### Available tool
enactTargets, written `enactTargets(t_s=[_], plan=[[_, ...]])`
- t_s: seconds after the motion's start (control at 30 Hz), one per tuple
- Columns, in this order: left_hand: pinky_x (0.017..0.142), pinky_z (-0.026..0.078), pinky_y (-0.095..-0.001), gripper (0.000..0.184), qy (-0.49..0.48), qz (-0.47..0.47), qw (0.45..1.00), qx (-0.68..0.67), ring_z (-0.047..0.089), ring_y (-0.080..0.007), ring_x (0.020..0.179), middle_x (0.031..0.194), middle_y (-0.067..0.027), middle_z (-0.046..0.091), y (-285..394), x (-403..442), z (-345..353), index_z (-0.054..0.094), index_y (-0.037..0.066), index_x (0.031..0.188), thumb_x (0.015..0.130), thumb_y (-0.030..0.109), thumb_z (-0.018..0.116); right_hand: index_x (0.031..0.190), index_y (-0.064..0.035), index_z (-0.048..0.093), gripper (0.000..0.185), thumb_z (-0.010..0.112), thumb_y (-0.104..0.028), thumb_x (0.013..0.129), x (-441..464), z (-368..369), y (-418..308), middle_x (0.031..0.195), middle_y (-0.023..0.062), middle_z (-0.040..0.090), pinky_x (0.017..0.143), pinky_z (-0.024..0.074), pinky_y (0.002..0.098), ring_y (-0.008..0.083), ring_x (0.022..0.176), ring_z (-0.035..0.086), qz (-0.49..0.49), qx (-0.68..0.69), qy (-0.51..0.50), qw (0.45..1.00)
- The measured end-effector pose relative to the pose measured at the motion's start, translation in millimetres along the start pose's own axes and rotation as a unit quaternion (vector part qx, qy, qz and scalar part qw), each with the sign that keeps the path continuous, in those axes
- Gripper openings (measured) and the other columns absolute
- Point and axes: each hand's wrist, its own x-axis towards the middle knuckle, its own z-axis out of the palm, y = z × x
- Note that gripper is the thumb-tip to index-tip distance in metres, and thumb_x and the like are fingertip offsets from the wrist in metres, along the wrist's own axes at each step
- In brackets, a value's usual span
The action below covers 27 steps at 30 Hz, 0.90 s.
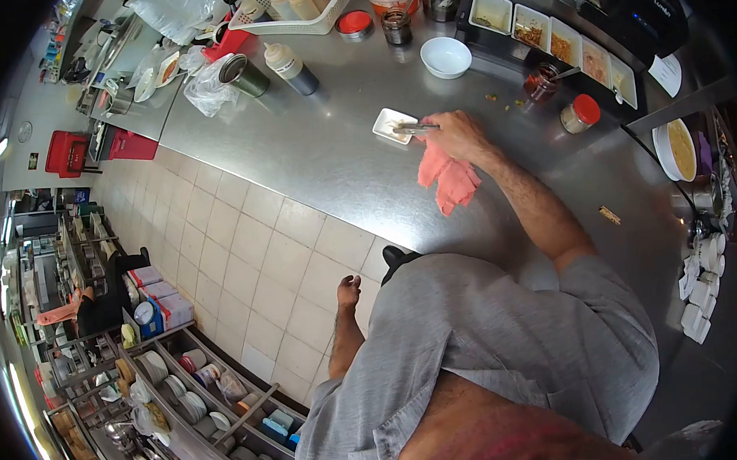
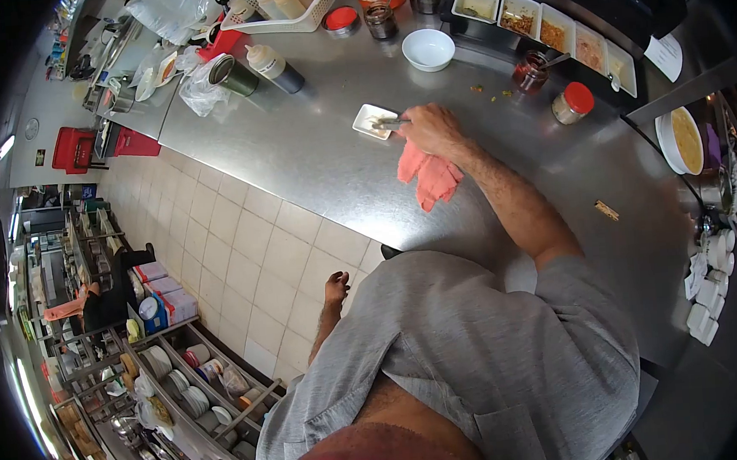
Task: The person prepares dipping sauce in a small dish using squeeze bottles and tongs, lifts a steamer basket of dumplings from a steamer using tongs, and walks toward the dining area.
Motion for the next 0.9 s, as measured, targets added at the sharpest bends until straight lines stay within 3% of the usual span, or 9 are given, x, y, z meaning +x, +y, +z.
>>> enactTargets(t_s=[0.07, 0.17, 0.37, 0.47, 0.57, 0.7, 0.77, 0.83, 0.9], plan=[[0.061, 0.046, -0.029, 0.051, -0.005, 0.003, 1.0, -0.007, 0.056, -0.0166, 0.066, 0.091, -0.013, 0.061, -3.2, 0.7, 2.0, 0.047, -0.003, 0.117, 0.082, 0.03, 0.061, 0.1, -0.0068, 0.063, 0.034, 0.055, -0.028, 0.075, 1.1, 11.5, -1.8, 0.082, 0.019, 0.063, 0.074, 0.0459, 0.0413, 0.0325, 0.08, 0.061, -0.037, 0.008, 0.023, 0.999], [0.062, 0.047, -0.0293, 0.051, -0.004, 0.001, 1.0, -0.008, 0.057, -0.0175, 0.067, 0.092, -0.0131, 0.061, -1.1, -3.1, 1.2, 0.047, -0.003, 0.117, 0.081, 0.031, 0.062, 0.083, 0.0007, 0.061, 0.029, 0.053, -0.026, 0.076, -0.8, -7.5, -16.7, 0.077, 0.0213, 0.061, 0.073, 0.0452, 0.0461, 0.0379, 0.077, 0.059, 0.042, 0.047, -0.038, 0.997], [0.06, 0.047, -0.0292, 0.053, -0.004, -0.007, 1.0, -0.001, 0.058, -0.0173, 0.066, 0.091, -0.0136, 0.061, -12.4, 0.0, -1.5, 0.047, -0.004, 0.116, 0.08, 0.032, 0.063, 0.083, 0.0003, 0.061, 0.03, 0.053, -0.028, 0.075, -4.9, -13.4, -11.3, 0.078, 0.0221, 0.061, 0.071, 0.045, 0.0458, 0.0379, 0.077, 0.059, -0.016, 0.007, -0.001, 1.0], [0.059, 0.047, -0.0289, 0.052, -0.003, -0.006, 1.0, 0.008, 0.058, -0.0171, 0.067, 0.09, -0.014, 0.061, -5.0, 0.2, -2.2, 0.048, -0.004, 0.116, 0.08, 0.032, 0.063, 0.089, -0.0018, 0.061, 0.032, 0.054, -0.03, 0.076, -4.8, -25.7, -15.7, 0.081, 0.0211, 0.062, 0.071, 0.0451, 0.044, 0.0362, 0.08, 0.06, 0.033, -0.002, -0.033, 0.999], [0.057, 0.047, -0.0284, 0.052, -0.005, 0.016, 1.0, 0.013, 0.058, -0.0167, 0.067, 0.089, -0.0139, 0.061, -3.2, -6.9, -6.3, 0.048, -0.004, 0.116, 0.08, 0.031, 0.062, 0.089, -0.0029, 0.062, 0.032, 0.056, -0.032, 0.077, -5.6, -16.7, 7.7, 0.079, 0.0172, 0.063, 0.069, 0.0448, 0.0412, 0.0315, 0.077, 0.061, 0.011, 0.064, -0.022, 0.998], [0.041, 0.042, -0.0255, 0.05, -0.009, 0.075, 0.997, 0.026, 0.056, -0.0148, 0.054, 0.077, -0.0114, 0.061, 0.1, 0.1, -8.3, 0.05, -0.003, 0.113, 0.08, 0.032, 0.061, 0.086, -0.0033, 0.061, 0.032, 0.059, -0.034, 0.077, -21.2, -64.6, 39.5, 0.075, 0.0147, 0.062, 0.067, 0.0442, 0.0393, 0.0277, 0.072, 0.061, 0.02, 0.146, 0.104, 0.984], [0.041, 0.04, -0.0244, 0.052, -0.04, 0.063, 0.997, 0.009, 0.057, -0.0162, 0.061, 0.083, -0.0114, 0.06, -13.5, 12.9, -11.2, 0.047, -0.002, 0.117, 0.081, 0.032, 0.061, 0.085, -0.0029, 0.061, 0.033, 0.06, -0.035, 0.078, -30.6, -105.1, 58.9, 0.075, 0.0149, 0.061, 0.066, 0.0434, 0.0378, 0.0258, 0.071, 0.059, 0.106, 0.178, 0.194, 0.959], [0.041, 0.039, -0.0241, 0.053, -0.036, 0.034, 0.998, 0.046, 0.058, -0.0168, 0.063, 0.087, -0.0112, 0.06, 7.8, -0.5, -9.0, 0.045, -0.002, 0.119, 0.081, 0.033, 0.062, 0.09, -0.0038, 0.061, 0.035, 0.059, -0.037, 0.079, -39.0, -148.1, 85.2, 0.083, 0.0173, 0.062, 0.07, 0.0442, 0.0369, 0.0281, 0.079, 0.06, 0.163, 0.167, 0.279, 0.931], [0.041, 0.039, -0.0241, 0.054, -0.029, 0.001, 0.999, 0.045, 0.057, -0.0168, 0.062, 0.088, -0.0111, 0.06, 11.7, -5.3, -10.0, 0.045, -0.002, 0.119, 0.081, 0.033, 0.062, 0.096, -0.0049, 0.061, 0.039, 0.056, -0.04, 0.08, -38.3, -176.3, 139.4, 0.092, 0.0182, 0.062, 0.075, 0.0447, 0.0365, 0.0303, 0.089, 0.059, 0.193, 0.014, 0.387, 0.901]])
